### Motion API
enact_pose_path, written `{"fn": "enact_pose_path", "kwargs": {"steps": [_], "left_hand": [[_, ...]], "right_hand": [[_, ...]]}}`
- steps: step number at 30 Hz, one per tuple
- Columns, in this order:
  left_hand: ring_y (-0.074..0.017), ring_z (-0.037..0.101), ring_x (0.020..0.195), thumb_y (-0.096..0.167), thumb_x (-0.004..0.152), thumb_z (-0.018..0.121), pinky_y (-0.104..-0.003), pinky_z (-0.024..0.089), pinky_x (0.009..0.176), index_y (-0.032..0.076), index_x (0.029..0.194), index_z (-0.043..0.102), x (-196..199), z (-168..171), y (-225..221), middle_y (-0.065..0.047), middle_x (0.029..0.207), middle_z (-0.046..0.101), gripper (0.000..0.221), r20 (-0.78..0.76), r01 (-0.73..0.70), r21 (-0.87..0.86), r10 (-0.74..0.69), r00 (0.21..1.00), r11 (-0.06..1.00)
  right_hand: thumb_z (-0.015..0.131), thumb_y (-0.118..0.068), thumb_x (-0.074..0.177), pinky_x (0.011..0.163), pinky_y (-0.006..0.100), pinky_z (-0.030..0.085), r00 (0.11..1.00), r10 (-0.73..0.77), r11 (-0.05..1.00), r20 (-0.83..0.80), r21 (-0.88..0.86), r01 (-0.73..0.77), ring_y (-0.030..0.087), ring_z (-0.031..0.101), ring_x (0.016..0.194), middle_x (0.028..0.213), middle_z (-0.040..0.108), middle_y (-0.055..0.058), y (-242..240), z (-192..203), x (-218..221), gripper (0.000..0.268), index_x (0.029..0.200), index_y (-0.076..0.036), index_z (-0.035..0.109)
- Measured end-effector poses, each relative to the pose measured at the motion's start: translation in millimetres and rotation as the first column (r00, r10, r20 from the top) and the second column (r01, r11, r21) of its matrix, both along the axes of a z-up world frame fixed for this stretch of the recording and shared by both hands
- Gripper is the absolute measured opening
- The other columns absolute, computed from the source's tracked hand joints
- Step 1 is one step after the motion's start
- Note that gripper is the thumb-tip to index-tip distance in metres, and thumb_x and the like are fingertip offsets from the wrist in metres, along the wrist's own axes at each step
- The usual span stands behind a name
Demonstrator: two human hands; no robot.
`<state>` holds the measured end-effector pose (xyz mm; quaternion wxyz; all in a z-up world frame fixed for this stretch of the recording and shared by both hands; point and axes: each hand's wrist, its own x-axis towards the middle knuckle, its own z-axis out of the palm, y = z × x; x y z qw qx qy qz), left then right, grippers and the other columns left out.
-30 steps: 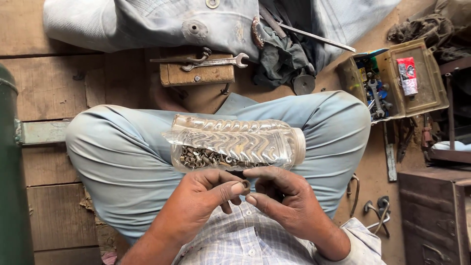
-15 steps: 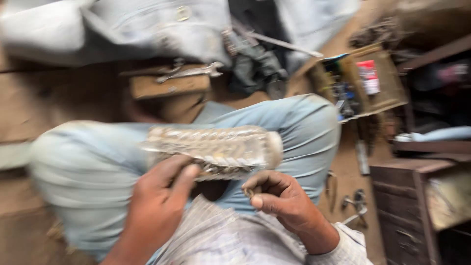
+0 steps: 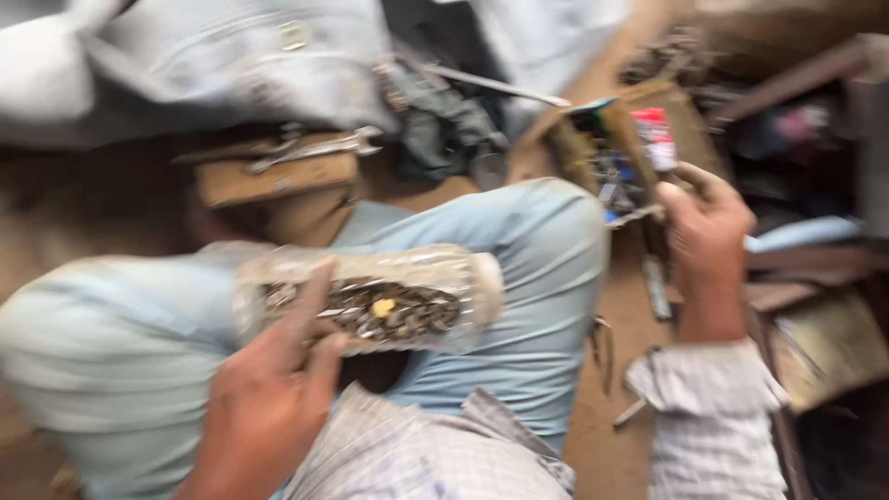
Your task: The person sits on the ground and picks small metal fittings one at a time out of a cut plastic bottle, placing them aside. They then take a bolt, thread a nut onto it by hand, and use a spanner to tighten the nut on a small wooden block, working on the fitting with both hands.
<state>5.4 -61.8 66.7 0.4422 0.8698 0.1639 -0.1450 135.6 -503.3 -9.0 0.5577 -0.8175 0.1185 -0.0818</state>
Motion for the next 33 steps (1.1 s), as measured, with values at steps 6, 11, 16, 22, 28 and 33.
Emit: {"fn": "enact_pose_path", "kwargs": {"steps": [6,11,16,22,28,33], "left_hand": [[-0.0222,0.072,0.066,0.023,0.086,0.073,-0.040,0.061,0.067,0.028,0.163,0.030,-9,-14,-1,-0.008,0.090,0.072,0.089,0.055,0.207,0.105,-0.213,0.975,0.973],[-0.0219,0.069,0.063,0.019,0.086,0.074,-0.040,0.061,0.063,0.021,0.162,0.024,-16,-22,-5,-0.010,0.083,0.066,0.091,0.160,0.275,0.162,-0.300,0.940,0.948],[-0.0227,0.067,0.065,0.013,0.085,0.075,-0.040,0.059,0.062,0.008,0.155,0.039,-29,-22,-7,-0.011,0.082,0.061,0.079,0.205,0.321,0.172,-0.352,0.913,0.931],[-0.0302,0.068,0.074,0.009,0.081,0.074,-0.045,0.055,0.066,-0.001,0.110,0.071,-55,-34,-1,-0.013,0.087,0.061,0.031,0.264,0.343,0.074,-0.350,0.899,0.936],[-0.0305,0.065,0.083,-0.004,0.070,0.063,-0.045,0.054,0.074,-0.005,0.118,0.068,-62,-39,5,-0.015,0.099,0.059,0.048,0.184,0.511,0.078,-0.516,0.837,0.856],[-0.0311,0.063,0.091,-0.003,0.068,0.063,-0.045,0.052,0.079,-0.006,0.119,0.067,-68,-47,7,-0.015,0.107,0.058,0.052,0.212,0.539,0.059,-0.538,0.816,0.840]], "right_hand": [[0.074,-0.015,0.100,0.057,0.021,0.045,0.940,0.330,0.943,-0.090,-0.006,-0.332,0.005,0.059,0.069,0.089,0.070,0.001,90,33,-48,0.035,0.129,0.003,0.069],[0.082,-0.028,0.081,0.044,0.024,0.040,0.804,0.587,0.772,-0.089,-0.236,-0.590,0.007,0.048,0.057,0.085,0.066,0.000,172,56,-55,0.058,0.133,-0.006,0.067],[0.084,-0.007,0.078,0.060,0.028,0.048,0.639,0.769,0.528,0.021,-0.585,-0.615,0.007,0.058,0.077,0.093,0.063,0.006,216,58,-34,0.048,0.125,-0.008,0.072],[0.083,-0.021,0.089,0.050,0.021,0.036,0.745,0.657,0.740,-0.118,-0.092,-0.667,0.003,0.048,0.064,0.094,0.059,0.002,213,31,-14,0.024,0.100,-0.001,0.075],[0.085,-0.016,0.091,0.053,0.020,0.038,0.720,0.684,0.696,-0.119,-0.192,-0.692,0.003,0.052,0.070,0.088,0.061,0.002,218,37,-11,0.021,0.095,0.002,0.075],[0.084,-0.014,0.090,0.054,0.020,0.042,0.729,0.674,0.708,-0.121,-0.178,-0.684,0.003,0.057,0.073,0.092,0.064,0.003,216,36,-14,0.021,0.095,0.003,0.074]]}}
